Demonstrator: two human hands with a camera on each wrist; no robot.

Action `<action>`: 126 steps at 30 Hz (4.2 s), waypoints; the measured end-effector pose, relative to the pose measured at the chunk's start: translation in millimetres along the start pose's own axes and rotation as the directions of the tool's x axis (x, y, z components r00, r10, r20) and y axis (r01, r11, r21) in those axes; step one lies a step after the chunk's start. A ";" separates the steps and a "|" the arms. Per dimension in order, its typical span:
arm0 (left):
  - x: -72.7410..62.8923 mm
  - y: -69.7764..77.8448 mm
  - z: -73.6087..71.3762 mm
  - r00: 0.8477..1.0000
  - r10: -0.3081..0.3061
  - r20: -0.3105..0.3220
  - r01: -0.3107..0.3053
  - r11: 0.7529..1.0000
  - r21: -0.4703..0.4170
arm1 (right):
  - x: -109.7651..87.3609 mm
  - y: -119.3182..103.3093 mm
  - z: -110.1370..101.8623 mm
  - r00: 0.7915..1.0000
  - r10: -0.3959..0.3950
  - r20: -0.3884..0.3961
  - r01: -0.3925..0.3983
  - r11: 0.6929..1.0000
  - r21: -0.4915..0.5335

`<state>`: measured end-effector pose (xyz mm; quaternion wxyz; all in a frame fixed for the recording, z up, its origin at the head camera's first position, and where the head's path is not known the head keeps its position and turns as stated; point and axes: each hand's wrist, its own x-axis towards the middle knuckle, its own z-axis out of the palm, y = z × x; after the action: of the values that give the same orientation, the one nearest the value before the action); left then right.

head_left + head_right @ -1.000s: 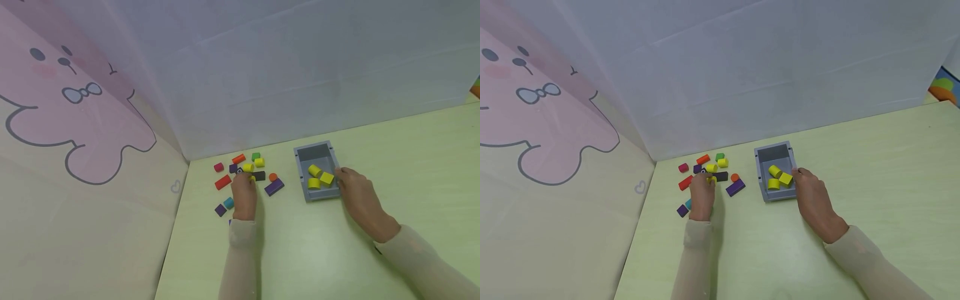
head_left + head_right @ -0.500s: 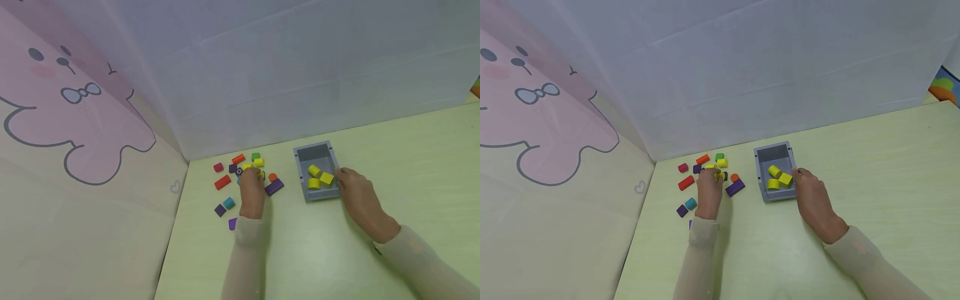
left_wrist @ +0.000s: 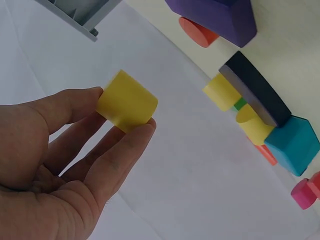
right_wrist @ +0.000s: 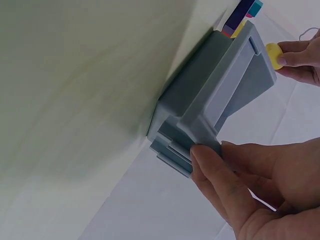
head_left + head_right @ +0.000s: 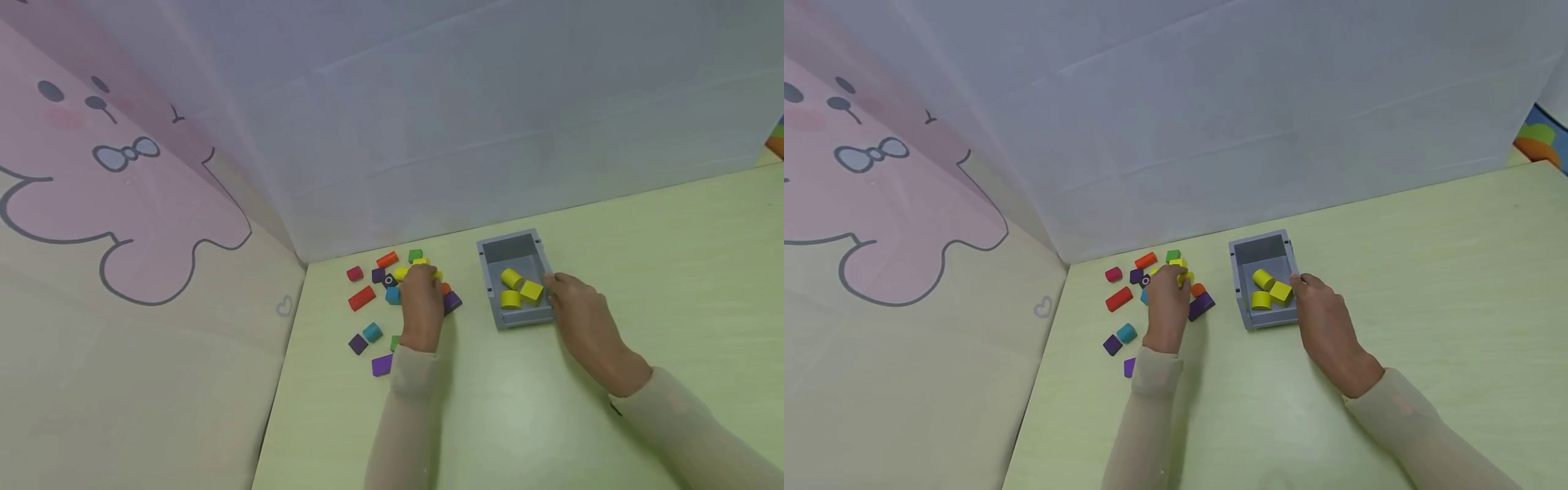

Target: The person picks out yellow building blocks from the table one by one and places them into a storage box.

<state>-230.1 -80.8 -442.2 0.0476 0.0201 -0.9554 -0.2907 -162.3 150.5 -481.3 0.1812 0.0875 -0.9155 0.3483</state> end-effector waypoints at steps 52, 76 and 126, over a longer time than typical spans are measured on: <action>-0.3 72.2 37.3 0.955 0.296 0.015 -0.295 0.948 0.115 | -0.7 1.7 3.2 1.000 0.011 0.005 -0.011 0.999 0.034; 3.2 91.0 74.4 0.929 0.333 0.161 -0.364 0.902 0.234 | -1.4 -0.9 2.6 1.000 0.022 0.000 -0.022 1.000 -0.013; 7.4 88.2 106.5 0.888 0.384 0.252 -0.458 0.778 0.430 | 0.4 -1.4 3.0 1.000 0.022 -0.013 -0.022 0.999 -0.032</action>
<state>-249.3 50.9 -480.5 0.0332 -0.2053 -0.9777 -0.0282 -163.1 147.4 -482.4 0.1844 0.0724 -0.9209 0.3358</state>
